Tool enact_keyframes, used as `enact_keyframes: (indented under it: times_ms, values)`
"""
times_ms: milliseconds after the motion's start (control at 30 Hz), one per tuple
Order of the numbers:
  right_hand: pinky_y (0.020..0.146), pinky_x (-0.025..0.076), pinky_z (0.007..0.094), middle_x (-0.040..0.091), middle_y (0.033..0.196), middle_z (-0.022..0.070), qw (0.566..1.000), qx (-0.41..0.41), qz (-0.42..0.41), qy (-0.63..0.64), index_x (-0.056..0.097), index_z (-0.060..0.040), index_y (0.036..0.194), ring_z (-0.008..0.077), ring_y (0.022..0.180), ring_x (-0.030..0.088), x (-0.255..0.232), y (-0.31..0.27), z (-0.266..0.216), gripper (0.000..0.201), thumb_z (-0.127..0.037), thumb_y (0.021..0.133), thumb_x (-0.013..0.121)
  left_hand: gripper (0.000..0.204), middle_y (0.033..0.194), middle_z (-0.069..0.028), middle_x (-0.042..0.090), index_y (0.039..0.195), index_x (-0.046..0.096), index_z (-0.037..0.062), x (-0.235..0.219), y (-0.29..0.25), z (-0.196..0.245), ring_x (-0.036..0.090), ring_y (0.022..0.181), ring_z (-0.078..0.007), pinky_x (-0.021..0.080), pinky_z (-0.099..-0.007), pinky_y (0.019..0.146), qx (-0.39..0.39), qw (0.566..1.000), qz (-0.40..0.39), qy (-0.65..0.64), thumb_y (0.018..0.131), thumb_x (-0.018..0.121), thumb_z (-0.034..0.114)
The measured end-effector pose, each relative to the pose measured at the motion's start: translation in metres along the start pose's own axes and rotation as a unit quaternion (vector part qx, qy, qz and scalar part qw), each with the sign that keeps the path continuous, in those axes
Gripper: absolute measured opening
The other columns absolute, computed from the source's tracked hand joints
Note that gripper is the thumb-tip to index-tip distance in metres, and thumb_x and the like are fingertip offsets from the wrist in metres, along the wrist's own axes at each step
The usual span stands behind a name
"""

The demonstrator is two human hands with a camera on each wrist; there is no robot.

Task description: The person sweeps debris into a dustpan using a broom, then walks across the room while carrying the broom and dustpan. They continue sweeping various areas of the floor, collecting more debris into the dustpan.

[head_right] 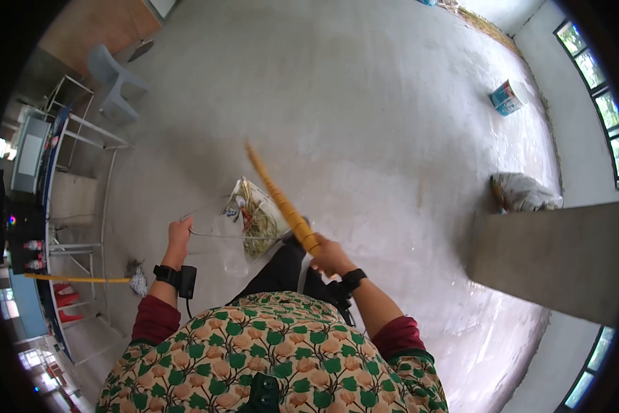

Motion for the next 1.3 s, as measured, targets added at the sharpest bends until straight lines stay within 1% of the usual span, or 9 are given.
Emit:
enact_keyframes:
  times_ms: [233,400,500,633,867,1000,1133,1233,1300]
  values:
    - [0.039,0.042,0.0269,0.052,0.058,0.0091,0.997,-0.009,-0.077,-0.028,0.029,-0.0129,0.121,0.0149,0.043,0.051,-0.079,0.069,-0.062,0.073,-0.001,0.054,0.057,0.021,0.041,0.0013,0.035,0.046,0.045,0.0008,0.084,0.074,0.076,0.032,0.040,-0.0087,0.022,-0.0273,0.039,-0.064,0.996,-0.021,-0.055,0.060,0.055,0.014]
    - [0.041,0.042,0.0260,0.053,0.060,0.0077,0.997,0.037,0.047,0.051,0.030,-0.0125,0.121,0.0142,0.045,0.051,-0.205,0.098,-0.099,0.073,0.001,0.055,0.056,0.021,0.040,0.0039,0.031,0.045,0.044,0.0066,0.148,0.141,0.172,0.026,0.036,-0.0055,0.018,-0.0245,0.035,-0.083,0.985,-0.129,-0.074,0.063,0.053,0.012]
    - [0.042,0.043,0.0255,0.053,0.064,0.0074,0.985,0.041,0.128,0.110,0.034,-0.0110,0.118,0.0142,0.045,0.051,-0.264,0.106,-0.100,0.069,0.001,0.054,0.056,0.023,0.042,0.0053,0.031,0.050,0.044,0.0069,0.174,0.174,0.213,0.024,0.034,-0.0033,0.016,-0.0208,0.032,-0.056,0.986,-0.146,-0.051,0.069,0.053,0.015]
    - [0.042,0.043,0.0263,0.052,0.068,0.0083,0.961,0.070,0.210,0.164,0.040,-0.0054,0.110,0.0156,0.045,0.051,-0.353,0.152,-0.077,0.060,0.003,0.053,0.055,0.023,0.041,0.0046,0.032,0.046,0.044,0.0070,0.225,0.226,0.261,0.025,0.034,-0.0048,0.017,-0.0233,0.034,-0.065,0.987,-0.138,-0.055,0.065,0.053,0.014]
    - [0.040,0.042,0.0266,0.051,0.062,0.0074,0.971,0.036,0.160,0.176,0.042,-0.0041,0.102,0.0154,0.044,0.051,-0.476,0.282,-0.126,0.051,0.002,0.054,0.055,0.024,0.042,0.0025,0.037,0.053,0.048,0.0043,0.312,0.318,0.329,0.030,0.035,-0.0055,0.021,-0.0223,0.033,-0.091,0.988,-0.121,-0.037,0.068,0.058,0.020]
    - [0.042,0.044,0.0275,0.053,0.063,0.0082,0.994,0.011,0.073,0.082,0.040,-0.0059,0.106,0.0160,0.046,0.053,-0.488,0.335,-0.231,0.056,-0.002,0.053,0.058,0.023,0.042,0.0024,0.036,0.052,0.048,0.0039,0.327,0.364,0.384,0.029,0.034,-0.0056,0.020,-0.0224,0.033,-0.081,0.989,-0.105,-0.058,0.067,0.057,0.019]
    - [0.042,0.044,0.0277,0.054,0.065,0.0089,0.998,-0.065,0.021,-0.010,0.038,-0.0080,0.111,0.0160,0.046,0.053,-0.514,0.387,-0.278,0.062,-0.002,0.053,0.057,0.022,0.042,0.0027,0.036,0.050,0.047,0.0037,0.376,0.415,0.424,0.028,0.034,-0.0058,0.019,-0.0227,0.034,-0.086,0.988,-0.115,-0.051,0.067,0.054,0.015]
    - [0.042,0.044,0.0278,0.055,0.065,0.0094,0.998,-0.007,-0.044,0.037,0.037,-0.0096,0.113,0.0156,0.046,0.053,-0.541,0.423,-0.291,0.063,-0.001,0.054,0.057,0.020,0.041,0.0031,0.035,0.049,0.047,0.0036,0.423,0.470,0.449,0.028,0.034,-0.0059,0.018,-0.0232,0.034,-0.056,0.987,-0.142,-0.057,0.065,0.052,0.014]
    - [0.041,0.043,0.0269,0.054,0.064,0.0078,0.998,-0.040,-0.035,-0.014,0.038,-0.0099,0.113,0.0142,0.046,0.052,-0.572,0.434,-0.309,0.063,0.000,0.054,0.056,0.022,0.041,0.0033,0.034,0.049,0.047,0.0035,0.443,0.492,0.443,0.028,0.034,-0.0061,0.018,-0.0237,0.034,-0.112,0.984,-0.114,-0.081,0.066,0.054,0.015]
Point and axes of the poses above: each hand's wrist, its own y-axis towards the middle knuckle, its own x-axis out of the palm, z = x × y, the point moved 6 cm from there along y, towards the middle knuckle
